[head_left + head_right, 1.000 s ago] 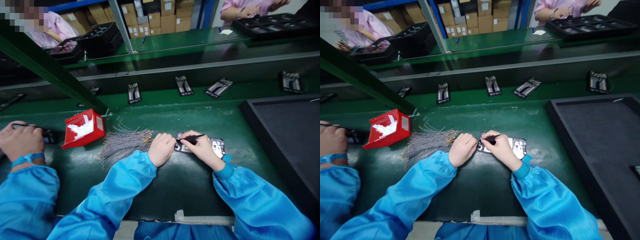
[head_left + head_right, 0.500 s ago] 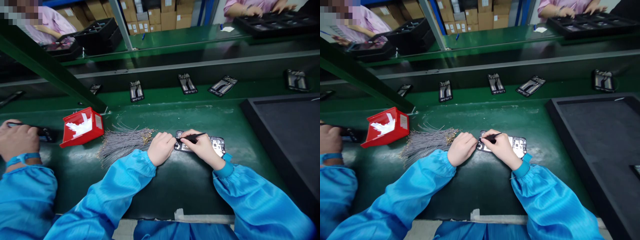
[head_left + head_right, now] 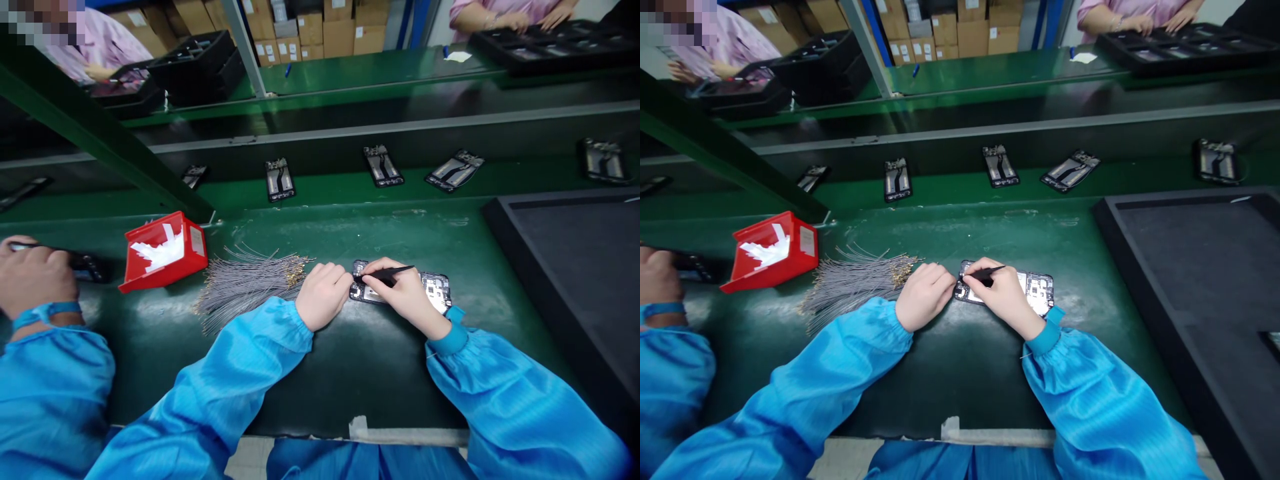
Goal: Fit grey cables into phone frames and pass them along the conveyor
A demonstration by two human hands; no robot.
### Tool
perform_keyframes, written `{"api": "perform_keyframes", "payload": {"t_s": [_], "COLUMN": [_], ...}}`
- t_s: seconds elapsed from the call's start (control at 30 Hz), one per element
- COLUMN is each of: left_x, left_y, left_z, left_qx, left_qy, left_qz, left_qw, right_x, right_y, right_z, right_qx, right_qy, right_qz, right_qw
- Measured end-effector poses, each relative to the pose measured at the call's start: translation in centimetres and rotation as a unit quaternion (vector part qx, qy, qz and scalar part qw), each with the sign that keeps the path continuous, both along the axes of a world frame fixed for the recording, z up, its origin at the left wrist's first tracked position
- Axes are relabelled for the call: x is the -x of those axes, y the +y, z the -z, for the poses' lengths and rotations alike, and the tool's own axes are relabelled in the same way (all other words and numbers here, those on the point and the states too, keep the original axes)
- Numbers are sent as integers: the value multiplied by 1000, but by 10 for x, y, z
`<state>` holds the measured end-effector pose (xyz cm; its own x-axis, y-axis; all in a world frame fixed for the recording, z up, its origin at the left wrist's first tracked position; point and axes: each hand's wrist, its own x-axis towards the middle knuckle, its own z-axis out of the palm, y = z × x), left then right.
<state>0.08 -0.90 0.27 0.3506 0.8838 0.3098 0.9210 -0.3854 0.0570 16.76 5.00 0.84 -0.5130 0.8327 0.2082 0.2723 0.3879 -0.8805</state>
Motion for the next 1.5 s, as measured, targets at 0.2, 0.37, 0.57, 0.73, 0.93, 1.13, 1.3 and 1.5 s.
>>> {"api": "perform_keyframes", "payload": {"t_s": [0.2, 0.37, 0.57, 0.73, 0.93, 1.13, 1.3, 1.5], "left_x": [0, 0, 0, 1, 0, 2, 3, 16], "left_y": [0, 0, 0, 0, -1, 0, 1, 5], "left_z": [-1, -1, 0, -1, -1, 0, 0, -6], "left_qx": [3, -11, -22, -31, -28, -23, 4, 82], "left_qy": [8, 23, 17, 12, 8, 7, 2, -17], "left_qz": [-4, 5, 15, 21, 25, 25, 23, -2], "left_qw": [1000, 1000, 1000, 999, 999, 999, 1000, 996], "right_x": [0, 0, 0, 0, 1, 0, 2, 3], "right_y": [0, 0, 1, 1, 2, -2, -5, -7], "right_z": [0, -1, -1, -1, -1, 0, -1, -3], "right_qx": [0, 3, 10, 12, 3, -73, -123, -122], "right_qy": [0, -3, -3, -5, -13, -18, -35, -36], "right_qz": [1, -2, -7, -11, -22, -65, -102, -95], "right_qw": [1000, 1000, 1000, 1000, 1000, 995, 986, 987]}}
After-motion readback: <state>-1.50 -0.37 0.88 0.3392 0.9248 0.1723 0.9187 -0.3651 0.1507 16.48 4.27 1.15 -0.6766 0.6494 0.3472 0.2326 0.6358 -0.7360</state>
